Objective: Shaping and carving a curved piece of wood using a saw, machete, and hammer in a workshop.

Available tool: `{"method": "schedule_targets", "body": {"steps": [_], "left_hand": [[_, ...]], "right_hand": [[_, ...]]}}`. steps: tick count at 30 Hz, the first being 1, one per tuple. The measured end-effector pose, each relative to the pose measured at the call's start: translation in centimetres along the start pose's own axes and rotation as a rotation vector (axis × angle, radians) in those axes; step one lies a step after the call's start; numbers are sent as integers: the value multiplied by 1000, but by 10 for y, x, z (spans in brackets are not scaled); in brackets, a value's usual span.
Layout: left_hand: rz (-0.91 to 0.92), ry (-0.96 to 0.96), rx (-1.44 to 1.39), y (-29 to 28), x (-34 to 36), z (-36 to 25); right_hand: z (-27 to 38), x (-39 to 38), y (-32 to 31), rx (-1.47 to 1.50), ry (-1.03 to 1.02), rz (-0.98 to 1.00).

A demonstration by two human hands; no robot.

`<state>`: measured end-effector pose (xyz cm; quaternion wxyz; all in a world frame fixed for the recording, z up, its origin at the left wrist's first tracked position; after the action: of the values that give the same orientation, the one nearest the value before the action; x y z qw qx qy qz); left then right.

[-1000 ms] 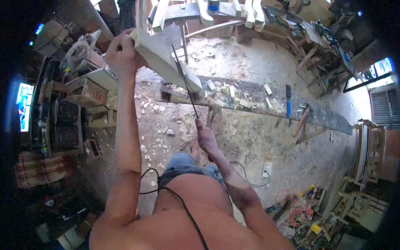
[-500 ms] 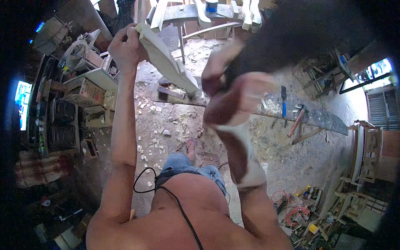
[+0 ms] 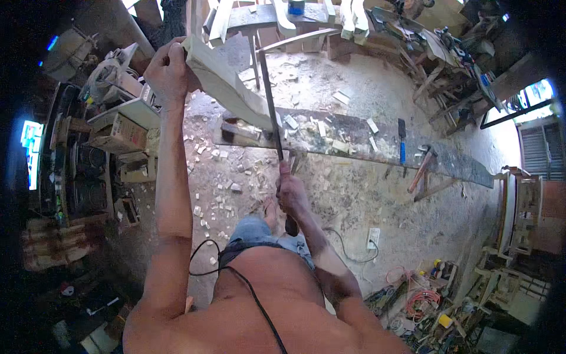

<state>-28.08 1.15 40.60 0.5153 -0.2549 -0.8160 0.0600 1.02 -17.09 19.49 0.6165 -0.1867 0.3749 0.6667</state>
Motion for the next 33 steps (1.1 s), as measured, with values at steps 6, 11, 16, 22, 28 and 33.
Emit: {"method": "schedule_targets", "body": {"steps": [6, 11, 16, 22, 28, 33], "left_hand": [[3, -32, 0, 8, 5, -13], [-1, -53, -35, 15, 3, -5], [-17, 24, -85, 17, 3, -20], [-56, -42, -73, 11, 8, 22], [-14, -120, -39, 16, 5, -6], [-31, -29, 54, 10, 8, -7]], "right_hand": [[192, -81, 22, -243, -1415, -86], [197, -83, 43, 619, -1264, 941], [-75, 81, -26, -725, -632, 3], [-23, 26, -4, 352, 493, 515], [75, -31, 15, -92, -406, 122], [227, -92, 43, 352, -1506, 522]]}}
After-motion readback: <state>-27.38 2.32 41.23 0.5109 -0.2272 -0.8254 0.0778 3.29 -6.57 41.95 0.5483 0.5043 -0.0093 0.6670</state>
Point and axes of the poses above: each hand's wrist, its own x-axis towards the middle knuckle, its own y-axis out of the palm, z = x × y, the point moved 2 cm from there along x, towards the middle knuckle, and after that the axes turned 13 degrees about x, right-handed, at the moved point
